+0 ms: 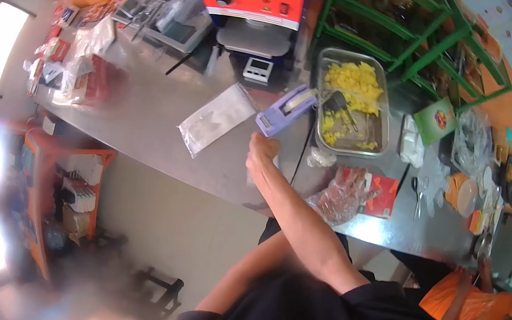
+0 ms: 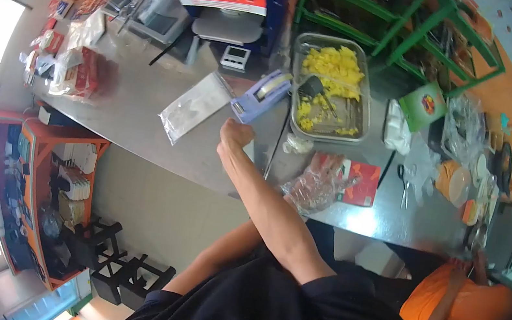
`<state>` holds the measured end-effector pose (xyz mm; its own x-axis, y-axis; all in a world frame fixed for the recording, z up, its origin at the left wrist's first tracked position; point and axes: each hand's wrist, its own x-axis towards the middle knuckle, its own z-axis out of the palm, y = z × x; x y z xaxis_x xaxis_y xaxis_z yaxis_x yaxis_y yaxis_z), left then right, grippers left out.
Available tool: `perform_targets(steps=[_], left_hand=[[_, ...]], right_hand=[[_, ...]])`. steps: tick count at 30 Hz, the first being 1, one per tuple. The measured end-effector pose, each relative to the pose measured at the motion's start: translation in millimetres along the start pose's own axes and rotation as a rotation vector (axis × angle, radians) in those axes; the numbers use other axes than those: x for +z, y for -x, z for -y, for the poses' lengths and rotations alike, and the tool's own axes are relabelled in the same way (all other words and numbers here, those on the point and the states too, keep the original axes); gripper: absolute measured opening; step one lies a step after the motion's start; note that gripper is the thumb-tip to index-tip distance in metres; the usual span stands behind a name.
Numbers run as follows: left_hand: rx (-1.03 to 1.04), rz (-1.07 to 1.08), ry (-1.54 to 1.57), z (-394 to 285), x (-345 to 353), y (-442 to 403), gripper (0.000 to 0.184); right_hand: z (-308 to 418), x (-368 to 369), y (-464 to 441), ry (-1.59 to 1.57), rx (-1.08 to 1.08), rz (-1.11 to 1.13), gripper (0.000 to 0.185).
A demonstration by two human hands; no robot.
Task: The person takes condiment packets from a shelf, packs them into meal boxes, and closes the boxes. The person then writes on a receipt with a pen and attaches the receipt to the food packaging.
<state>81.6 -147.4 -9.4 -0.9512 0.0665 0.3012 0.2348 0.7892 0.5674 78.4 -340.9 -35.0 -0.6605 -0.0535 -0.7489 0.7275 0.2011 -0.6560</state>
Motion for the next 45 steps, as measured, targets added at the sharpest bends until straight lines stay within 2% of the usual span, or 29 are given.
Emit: perform_targets(steps=[2, 4, 6, 9, 10, 11, 12, 13, 15, 18, 19, 22, 23, 31, 34, 40, 41, 44, 45], left_hand=[[0.017, -0.005, -0.015, 0.6, 3.2, -5.5, 0.068], [0.033, -0.015, -0.059, 6.2, 6.6, -13.6, 0.068], [0.034, -0.029, -0.097, 11.0, 11.8, -22.2, 0.068], [0.053, -0.071, -0.166, 19.2, 28.8, -37.8, 0.068], [0.053, -0.088, -0.188, 19.7, 33.5, -41.8, 0.069], [0.035, -0.058, -0.183, 17.1, 30.2, -47.0, 0.069], [0.025, -0.026, -0.189, 9.3, 19.7, -52.2, 0.069], [0.015, 0.012, -0.188, 0.9, 5.3, -56.2, 0.071], [-0.007, 0.090, -0.190, -12.4, -20.9, -62.0, 0.076], [0.008, 0.051, -0.169, -9.0, -13.7, -60.3, 0.082], [0.012, 0.045, -0.186, -8.1, -11.9, -60.7, 0.082], [0.009, 0.043, -0.198, -9.5, -10.0, -60.9, 0.080], [0.014, 0.013, -0.200, -8.4, -6.6, -60.4, 0.085], [0.014, 0.047, -0.217, -10.3, -11.3, -62.0, 0.077], [0.027, 0.027, -0.235, -8.8, -8.3, -60.7, 0.076], [0.002, 0.068, -0.193, -8.3, -11.0, -60.0, 0.075], [-0.020, 0.088, -0.189, -8.0, -9.2, -59.0, 0.076], [-0.006, 0.089, -0.290, -7.7, -6.6, -56.5, 0.070], [0.010, 0.064, -0.286, -4.0, -4.2, -53.2, 0.071]], right_hand=[[-25.5, 6.1, -2.3, -0.004, -0.299, -0.101, 0.009], [13.4, -31.3, 25.1, 0.524, -0.667, 0.140, 0.020], [37.4, -66.5, 55.4, 0.362, -0.934, 0.117, 0.022], [89.3, -180.0, 67.8, 0.199, -0.935, 0.640, 0.021], [94.2, -224.2, 60.3, 0.162, -0.886, 0.652, 0.017], [105.1, -272.6, 52.2, 0.493, -1.079, 0.409, 0.018], [118.3, -316.0, 52.4, 0.506, -0.801, 0.429, 0.019], [108.6, -353.3, 34.8, 0.392, -0.779, 0.384, 0.021], [96.4, -409.0, 19.2, 0.569, -0.584, 0.332, 0.021], [71.8, -423.8, 16.2, 0.635, -0.532, 0.385, 0.022], [72.5, -418.5, 22.5, 0.634, -0.489, 0.337, 0.023], [55.9, -411.9, 9.3, 0.652, -0.639, 0.249, 0.024], [52.7, -411.4, 6.9, 0.676, -0.639, 0.224, 0.024], [47.1, -396.7, 8.6, 0.819, -0.696, -0.027, 0.022], [42.3, -396.5, 5.1, 0.750, -0.651, -0.069, 0.021], [55.4, -406.7, 11.8, 0.854, -0.521, 0.011, 0.029], [47.5, -410.1, 5.9, 0.832, -0.716, -0.020, 0.033], [46.1, -418.1, 3.2, 0.797, -0.811, 0.012, 0.027], [49.0, -417.7, 4.7, 0.831, -0.935, 0.008, 0.023]])
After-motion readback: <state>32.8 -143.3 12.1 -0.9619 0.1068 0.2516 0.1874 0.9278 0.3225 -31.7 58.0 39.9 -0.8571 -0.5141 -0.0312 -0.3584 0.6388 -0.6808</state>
